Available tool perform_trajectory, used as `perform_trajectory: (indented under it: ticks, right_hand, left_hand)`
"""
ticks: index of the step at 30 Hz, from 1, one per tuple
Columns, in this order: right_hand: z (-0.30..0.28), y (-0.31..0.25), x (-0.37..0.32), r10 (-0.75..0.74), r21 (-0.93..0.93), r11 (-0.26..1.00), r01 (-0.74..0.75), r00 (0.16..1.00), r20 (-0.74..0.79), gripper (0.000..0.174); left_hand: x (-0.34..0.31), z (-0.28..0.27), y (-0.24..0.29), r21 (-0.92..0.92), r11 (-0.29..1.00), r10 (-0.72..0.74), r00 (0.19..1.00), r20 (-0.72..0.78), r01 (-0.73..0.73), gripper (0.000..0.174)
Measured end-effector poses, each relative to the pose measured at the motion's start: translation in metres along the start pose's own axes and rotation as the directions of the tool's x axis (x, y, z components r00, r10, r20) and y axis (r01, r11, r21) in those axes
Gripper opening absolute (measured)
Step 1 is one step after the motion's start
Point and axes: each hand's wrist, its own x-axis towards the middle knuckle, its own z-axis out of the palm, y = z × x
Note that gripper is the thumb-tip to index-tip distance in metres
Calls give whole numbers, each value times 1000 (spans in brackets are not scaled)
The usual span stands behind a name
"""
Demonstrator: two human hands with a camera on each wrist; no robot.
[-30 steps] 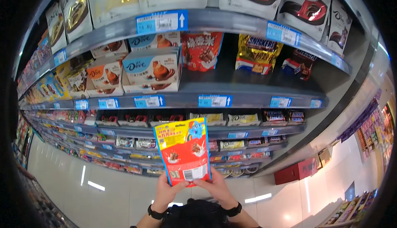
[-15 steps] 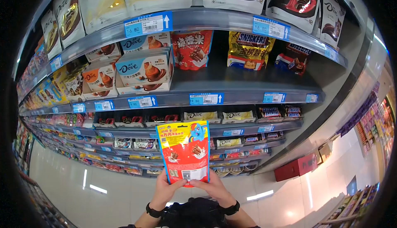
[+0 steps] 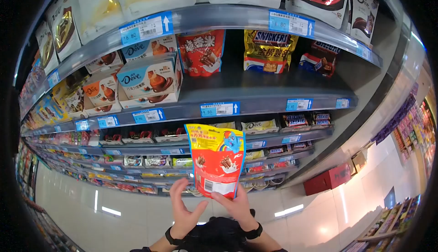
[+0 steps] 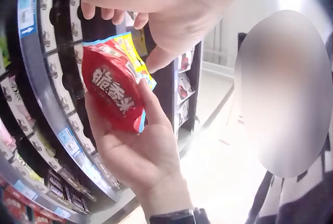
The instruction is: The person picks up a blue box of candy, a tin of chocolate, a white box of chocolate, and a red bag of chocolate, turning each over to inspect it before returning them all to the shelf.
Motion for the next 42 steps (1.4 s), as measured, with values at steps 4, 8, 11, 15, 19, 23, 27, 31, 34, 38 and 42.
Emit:
perform_trajectory:
  ticks: [4,8,11,15,19,23,27,31,34,38,42]
  right_hand:
    - [11,-8,-6,-252,-389,858,336,934,253,62]
    - [-2,-23,3,-300,-507,636,582,792,532,60]
    - [2,-9,7,-445,-569,689,449,882,156,55]
    - [-1,3,15,-70,-88,993,75,996,58,38]
    - [-11,9,15,-16,-138,990,36,989,148,35]
    - [-2,-16,15,-8,-75,997,20,988,157,31]
    - [0,-40,25,-49,-64,996,61,983,178,27]
    - [-3,-70,41,-187,-58,979,195,975,117,26]
    - [-8,-102,68,-289,-105,950,295,954,76,25]
    - [-3,-148,114,-374,-152,913,378,926,58,26]
    - [9,-181,162,-452,-175,868,466,885,114,25]
  left_hand:
    - [-3,16,2,-488,870,-52,998,45,67,87]
    - [-1,4,-5,-795,546,-293,949,116,266,73]
    - [-3,-3,-13,-871,365,-347,916,200,329,50]
    - [-5,-2,-21,-858,246,-407,851,331,451,48]
    - [-1,-5,-24,-859,219,-369,854,366,462,47]
    - [4,-12,-26,-808,355,-377,863,337,470,47]
    - [32,-26,-19,-623,651,-256,898,357,433,53]
    - [75,-16,9,-635,771,-1,997,74,48,47]
    - [103,-12,26,-561,822,79,995,-55,-96,43]
    - [140,-15,55,-220,922,313,948,-65,-320,34]
    - [178,-8,76,139,860,501,864,-48,-491,37]
